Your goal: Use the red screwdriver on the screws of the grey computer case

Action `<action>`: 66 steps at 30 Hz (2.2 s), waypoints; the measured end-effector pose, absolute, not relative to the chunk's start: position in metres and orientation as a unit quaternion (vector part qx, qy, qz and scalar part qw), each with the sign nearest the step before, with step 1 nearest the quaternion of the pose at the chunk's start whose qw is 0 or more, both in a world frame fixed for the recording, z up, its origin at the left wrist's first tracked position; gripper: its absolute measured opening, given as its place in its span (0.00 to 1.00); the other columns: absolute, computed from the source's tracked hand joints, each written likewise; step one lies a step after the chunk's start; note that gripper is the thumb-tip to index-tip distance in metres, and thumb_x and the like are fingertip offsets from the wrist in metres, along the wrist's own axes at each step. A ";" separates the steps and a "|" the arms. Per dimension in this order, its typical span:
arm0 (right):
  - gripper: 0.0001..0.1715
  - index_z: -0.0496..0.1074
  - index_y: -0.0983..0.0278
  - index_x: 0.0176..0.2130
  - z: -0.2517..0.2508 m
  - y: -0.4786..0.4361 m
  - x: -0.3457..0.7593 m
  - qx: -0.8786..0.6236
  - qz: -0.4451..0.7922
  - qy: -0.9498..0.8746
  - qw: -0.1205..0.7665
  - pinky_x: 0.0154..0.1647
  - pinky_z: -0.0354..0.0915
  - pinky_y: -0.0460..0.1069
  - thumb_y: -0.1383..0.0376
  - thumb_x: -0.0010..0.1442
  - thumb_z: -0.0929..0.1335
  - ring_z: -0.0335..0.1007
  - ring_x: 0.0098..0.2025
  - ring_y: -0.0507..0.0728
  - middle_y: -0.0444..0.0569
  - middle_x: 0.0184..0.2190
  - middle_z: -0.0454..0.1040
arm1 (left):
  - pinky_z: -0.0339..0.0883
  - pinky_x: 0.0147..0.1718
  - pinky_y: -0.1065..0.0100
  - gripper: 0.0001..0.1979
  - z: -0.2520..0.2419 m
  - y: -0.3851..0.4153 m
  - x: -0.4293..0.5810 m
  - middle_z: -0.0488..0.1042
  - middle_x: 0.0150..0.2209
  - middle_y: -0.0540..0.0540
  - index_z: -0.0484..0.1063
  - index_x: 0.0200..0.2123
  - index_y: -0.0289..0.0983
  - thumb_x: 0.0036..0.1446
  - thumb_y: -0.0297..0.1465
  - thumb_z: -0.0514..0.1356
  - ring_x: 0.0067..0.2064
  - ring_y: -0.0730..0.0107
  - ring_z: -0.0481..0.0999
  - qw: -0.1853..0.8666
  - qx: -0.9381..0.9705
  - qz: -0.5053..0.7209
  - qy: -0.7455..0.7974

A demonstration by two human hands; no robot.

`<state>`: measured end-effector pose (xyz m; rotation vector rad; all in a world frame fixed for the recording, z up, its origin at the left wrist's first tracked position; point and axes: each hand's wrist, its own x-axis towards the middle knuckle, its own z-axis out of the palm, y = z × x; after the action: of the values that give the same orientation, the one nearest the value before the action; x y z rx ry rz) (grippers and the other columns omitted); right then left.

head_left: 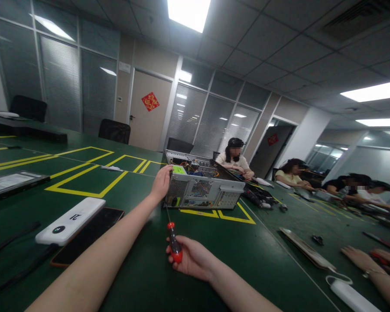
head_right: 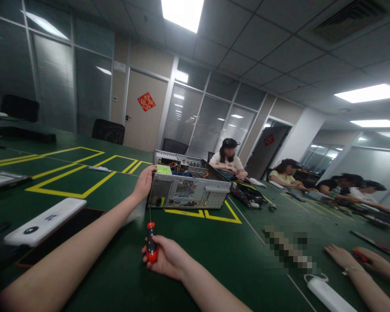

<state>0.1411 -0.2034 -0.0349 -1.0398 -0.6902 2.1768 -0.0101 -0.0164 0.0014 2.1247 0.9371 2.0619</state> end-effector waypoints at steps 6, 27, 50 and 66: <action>0.14 0.65 0.68 0.42 -0.035 -0.203 0.140 -0.397 0.821 -0.271 0.309 0.25 0.59 0.44 0.61 0.63 0.58 0.70 0.24 0.51 0.48 0.26 0.73 | 0.61 0.56 0.54 0.18 0.001 -0.016 -0.010 0.71 0.49 0.40 0.67 0.43 0.37 0.65 0.34 0.40 0.53 0.63 0.68 0.018 0.683 0.663 0.306; 0.14 0.64 0.68 0.43 -0.035 -0.203 0.141 -0.389 0.825 -0.270 0.310 0.26 0.60 0.44 0.61 0.62 0.60 0.71 0.25 0.52 0.49 0.27 0.73 | 0.61 0.56 0.55 0.19 0.000 -0.016 -0.009 0.71 0.49 0.41 0.68 0.43 0.38 0.65 0.36 0.40 0.53 0.64 0.68 0.017 0.680 0.667 0.305; 0.17 0.68 0.71 0.37 -0.028 -0.209 0.132 -0.407 0.788 -0.238 0.396 0.17 0.54 0.38 0.57 0.62 0.63 0.64 0.21 0.46 0.47 0.24 0.69 | 0.60 0.56 0.54 0.20 -0.001 -0.014 -0.009 0.71 0.49 0.40 0.68 0.44 0.37 0.65 0.37 0.39 0.54 0.63 0.68 0.015 0.679 0.668 0.303; 0.07 0.64 0.67 0.32 -0.027 -0.205 0.137 -0.417 0.774 -0.222 0.422 0.12 0.44 0.35 0.70 0.55 0.69 0.54 0.16 0.42 0.46 0.24 0.70 | 0.61 0.56 0.55 0.18 0.002 -0.016 -0.007 0.71 0.49 0.40 0.68 0.43 0.36 0.65 0.34 0.40 0.54 0.64 0.68 0.025 0.676 0.675 0.294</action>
<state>0.1370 -0.2053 -0.0273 -1.0443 -0.5560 1.9371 -0.0073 -0.0156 0.0018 2.0911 0.9080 2.0879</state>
